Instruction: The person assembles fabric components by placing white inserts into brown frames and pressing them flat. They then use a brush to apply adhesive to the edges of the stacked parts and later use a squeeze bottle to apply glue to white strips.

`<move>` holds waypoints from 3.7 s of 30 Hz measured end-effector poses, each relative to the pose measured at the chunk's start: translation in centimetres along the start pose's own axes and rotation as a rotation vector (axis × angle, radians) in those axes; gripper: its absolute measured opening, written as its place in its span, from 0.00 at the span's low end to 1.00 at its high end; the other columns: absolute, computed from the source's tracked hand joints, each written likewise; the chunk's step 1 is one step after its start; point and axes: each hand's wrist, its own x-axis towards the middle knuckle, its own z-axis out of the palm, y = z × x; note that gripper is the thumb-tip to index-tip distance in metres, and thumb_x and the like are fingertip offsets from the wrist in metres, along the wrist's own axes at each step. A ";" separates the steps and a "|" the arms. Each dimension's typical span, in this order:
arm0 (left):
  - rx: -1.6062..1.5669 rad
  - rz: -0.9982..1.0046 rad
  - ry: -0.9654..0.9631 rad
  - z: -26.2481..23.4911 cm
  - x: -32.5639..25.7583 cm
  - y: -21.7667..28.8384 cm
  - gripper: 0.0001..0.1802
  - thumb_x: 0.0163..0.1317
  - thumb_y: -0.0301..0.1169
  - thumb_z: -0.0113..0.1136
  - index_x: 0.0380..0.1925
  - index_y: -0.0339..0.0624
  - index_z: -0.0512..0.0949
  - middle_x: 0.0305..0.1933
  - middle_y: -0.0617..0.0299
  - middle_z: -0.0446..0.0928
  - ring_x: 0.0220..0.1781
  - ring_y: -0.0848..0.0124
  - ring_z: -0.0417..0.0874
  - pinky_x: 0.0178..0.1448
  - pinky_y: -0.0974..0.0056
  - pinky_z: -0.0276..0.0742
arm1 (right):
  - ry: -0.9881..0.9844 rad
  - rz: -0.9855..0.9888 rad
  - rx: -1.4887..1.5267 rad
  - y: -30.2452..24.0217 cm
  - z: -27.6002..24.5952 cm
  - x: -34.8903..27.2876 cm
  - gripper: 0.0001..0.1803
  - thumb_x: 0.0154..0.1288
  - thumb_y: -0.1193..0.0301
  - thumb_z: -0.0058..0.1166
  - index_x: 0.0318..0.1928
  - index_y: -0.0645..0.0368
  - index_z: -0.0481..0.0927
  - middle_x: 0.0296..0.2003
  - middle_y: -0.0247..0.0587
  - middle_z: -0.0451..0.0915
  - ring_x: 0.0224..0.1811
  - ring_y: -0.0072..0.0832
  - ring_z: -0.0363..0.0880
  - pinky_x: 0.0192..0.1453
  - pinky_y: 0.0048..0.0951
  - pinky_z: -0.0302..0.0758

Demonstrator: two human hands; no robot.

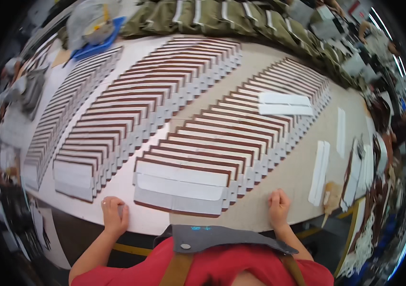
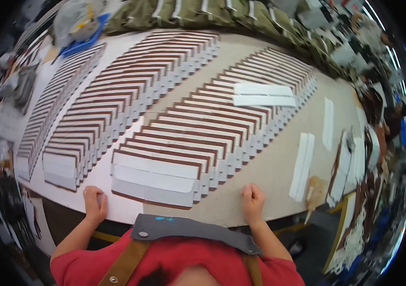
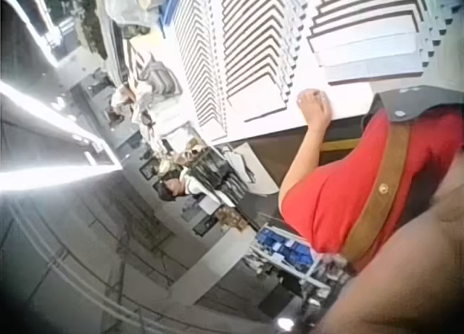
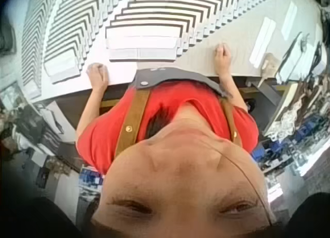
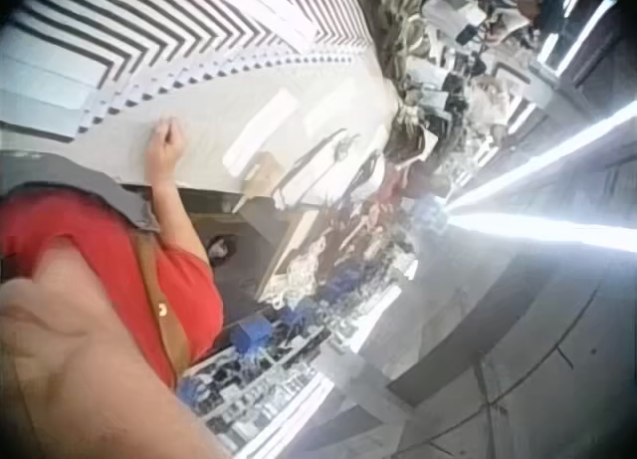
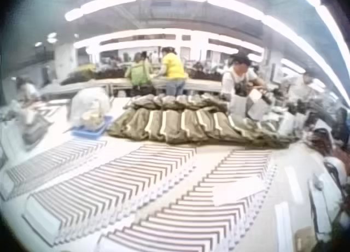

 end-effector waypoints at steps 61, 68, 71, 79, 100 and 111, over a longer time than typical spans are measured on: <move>0.132 -0.040 -0.058 -0.7 -0.8 -0.1 0.09 0.52 0.31 0.53 0.32 0.43 0.65 0.35 0.53 0.65 0.41 0.54 0.66 0.46 0.51 0.58 | -0.027 0.117 -0.143 -0.5 -20.4 16.6 0.11 0.60 0.75 0.49 0.44 0.57 0.76 0.35 0.25 0.72 0.34 0.14 0.65 0.38 0.19 0.64; -0.103 -0.046 -0.112 -0.5 -0.7 -0.3 0.12 0.54 0.35 0.55 0.37 0.42 0.69 0.38 0.55 0.72 0.43 0.57 0.71 0.48 0.53 0.60 | 0.189 -0.145 -0.691 0.8 -14.7 21.1 0.14 0.61 0.73 0.49 0.46 0.64 0.76 0.42 0.45 0.79 0.44 0.33 0.76 0.51 0.30 0.71; -0.485 -0.015 -0.137 -0.9 -1.0 -0.9 0.14 0.55 0.35 0.56 0.38 0.41 0.69 0.33 0.56 0.73 0.37 0.59 0.74 0.49 0.54 0.61 | 0.037 -0.173 -0.548 -11.7 -0.9 23.2 0.12 0.63 0.72 0.48 0.44 0.66 0.77 0.37 0.41 0.79 0.39 0.26 0.75 0.45 0.25 0.71; -1.102 -0.244 -0.527 -6.2 1.5 -5.8 0.11 0.59 0.35 0.55 0.37 0.39 0.73 0.21 0.59 0.73 0.21 0.66 0.71 0.30 0.62 0.69 | -0.486 -0.677 -0.632 -30.2 39.2 28.8 0.17 0.59 0.72 0.50 0.50 0.59 0.73 0.40 0.47 0.78 0.42 0.43 0.77 0.46 0.36 0.73; -0.091 -0.849 0.398 -13.3 -3.8 -27.7 0.15 0.62 0.30 0.44 0.47 0.33 0.67 0.34 0.54 0.64 0.35 0.61 0.64 0.42 0.58 0.59 | -0.431 -0.186 0.209 -37.6 67.3 39.5 0.12 0.60 0.65 0.55 0.39 0.59 0.74 0.25 0.37 0.77 0.20 0.20 0.71 0.25 0.21 0.68; -0.075 -0.789 0.391 -13.2 -3.6 -28.3 0.15 0.61 0.30 0.45 0.46 0.34 0.67 0.33 0.55 0.64 0.36 0.59 0.65 0.46 0.56 0.58 | -0.134 -0.052 0.580 -34.2 62.9 37.4 0.10 0.62 0.66 0.53 0.34 0.60 0.73 0.17 0.33 0.70 0.12 0.18 0.64 0.15 0.19 0.65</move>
